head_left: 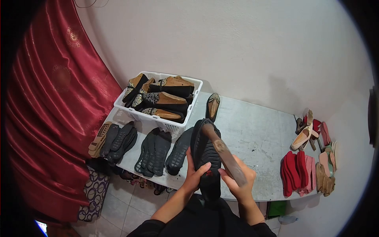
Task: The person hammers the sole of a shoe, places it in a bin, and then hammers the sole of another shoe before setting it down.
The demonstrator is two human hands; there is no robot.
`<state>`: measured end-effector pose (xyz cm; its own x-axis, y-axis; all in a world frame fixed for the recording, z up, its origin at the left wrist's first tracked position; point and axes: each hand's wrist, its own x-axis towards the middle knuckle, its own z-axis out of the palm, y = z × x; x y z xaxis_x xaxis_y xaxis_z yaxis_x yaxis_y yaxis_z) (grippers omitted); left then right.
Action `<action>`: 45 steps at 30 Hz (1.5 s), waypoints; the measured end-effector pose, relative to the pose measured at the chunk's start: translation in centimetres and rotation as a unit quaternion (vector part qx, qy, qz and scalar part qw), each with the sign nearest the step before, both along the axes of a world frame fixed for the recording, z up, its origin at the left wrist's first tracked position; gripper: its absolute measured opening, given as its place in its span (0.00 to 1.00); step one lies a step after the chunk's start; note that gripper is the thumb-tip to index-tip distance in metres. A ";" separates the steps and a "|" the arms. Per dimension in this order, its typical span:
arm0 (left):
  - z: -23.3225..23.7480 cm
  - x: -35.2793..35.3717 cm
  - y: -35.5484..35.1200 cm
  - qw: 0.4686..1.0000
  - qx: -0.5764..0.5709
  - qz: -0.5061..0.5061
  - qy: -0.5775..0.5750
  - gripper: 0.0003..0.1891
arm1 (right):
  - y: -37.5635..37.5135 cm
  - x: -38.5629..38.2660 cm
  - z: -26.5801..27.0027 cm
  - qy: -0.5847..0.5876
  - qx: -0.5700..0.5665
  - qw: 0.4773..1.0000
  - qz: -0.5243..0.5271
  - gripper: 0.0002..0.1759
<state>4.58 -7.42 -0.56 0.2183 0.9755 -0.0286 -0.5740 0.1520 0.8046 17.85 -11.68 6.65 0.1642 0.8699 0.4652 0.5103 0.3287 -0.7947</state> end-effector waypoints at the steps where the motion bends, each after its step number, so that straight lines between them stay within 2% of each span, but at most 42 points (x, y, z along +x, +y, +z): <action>1: 0.3 -0.1 0.0 1.000 -0.016 -0.007 -0.014 0.40 | -0.1 0.0 0.0 0.002 0.001 1.000 -0.001 0.25; 6: -0.6 -0.2 0.4 1.000 -0.009 0.004 -0.025 0.38 | -0.9 -0.2 -1.2 0.004 0.058 0.998 0.028 0.23; 7: -0.3 -0.3 0.4 0.999 -0.027 0.005 -0.016 0.38 | -1.1 -0.3 -1.1 0.026 -0.011 0.999 0.031 0.24; 8: -0.1 -0.5 0.4 0.999 -0.045 0.006 -0.006 0.37 | -1.2 -0.3 -0.9 0.026 -0.012 0.999 0.029 0.24; 9: -0.9 -0.5 0.6 0.995 -0.082 -0.006 -0.056 0.37 | -1.0 -0.4 -0.7 0.007 -0.001 0.999 0.038 0.24; 12: -0.9 -0.4 0.7 0.998 -0.043 0.021 -0.048 0.37 | -1.2 -0.6 -0.8 -0.008 0.022 0.999 0.048 0.24; 14: -1.4 -0.6 0.8 0.997 -0.050 0.026 -0.048 0.38 | -1.6 -0.7 -1.5 0.047 -0.028 0.997 0.055 0.24; 16: -1.9 -0.7 0.9 0.997 -0.055 0.033 -0.049 0.38 | -1.4 -0.6 -1.5 0.038 -0.040 0.997 0.061 0.24; 19: -1.7 -1.0 1.2 0.988 -0.102 0.031 -0.109 0.39 | -1.4 -0.8 -1.1 0.043 -0.033 0.996 0.074 0.24; 21: -0.8 -1.1 0.9 0.995 -0.079 0.054 -0.039 0.39 | -1.5 -0.8 -1.0 0.055 -0.019 0.995 0.075 0.23; 23: -0.7 -1.2 0.8 0.994 -0.086 0.055 -0.038 0.39 | -1.7 -0.9 -1.0 0.050 -0.062 0.995 0.063 0.23; 28: -0.4 -1.3 1.1 0.993 -0.087 0.055 -0.062 0.38 | -1.5 -0.8 -1.2 0.027 -0.055 0.994 0.091 0.23; 30: -0.5 -1.4 1.0 0.996 -0.064 0.065 0.004 0.38 | -1.7 -0.9 -1.4 0.023 -0.043 0.994 0.099 0.23; 31: -2.0 -1.4 1.3 0.995 -0.048 0.079 0.032 0.38 | -1.5 -0.9 -1.7 0.008 -0.057 0.994 0.098 0.23; 35: -1.1 -1.5 1.4 0.994 -0.094 0.057 -0.003 0.39 | -1.6 -0.6 -1.6 -0.002 -0.062 0.991 0.116 0.26; 38: -1.5 -1.7 1.2 0.994 -0.092 0.051 0.027 0.39 | -1.8 -0.5 -2.2 -0.017 -0.074 0.991 0.107 0.27; 41: -1.0 -1.7 1.5 0.993 -0.096 0.065 -0.008 0.39 | -2.0 -0.4 -1.4 -0.023 -0.063 0.994 0.090 0.27; 45: 0.2 -1.7 1.2 0.994 -0.104 0.026 -0.032 0.41 | -1.5 -0.6 -0.9 -0.011 -0.029 0.999 0.041 0.29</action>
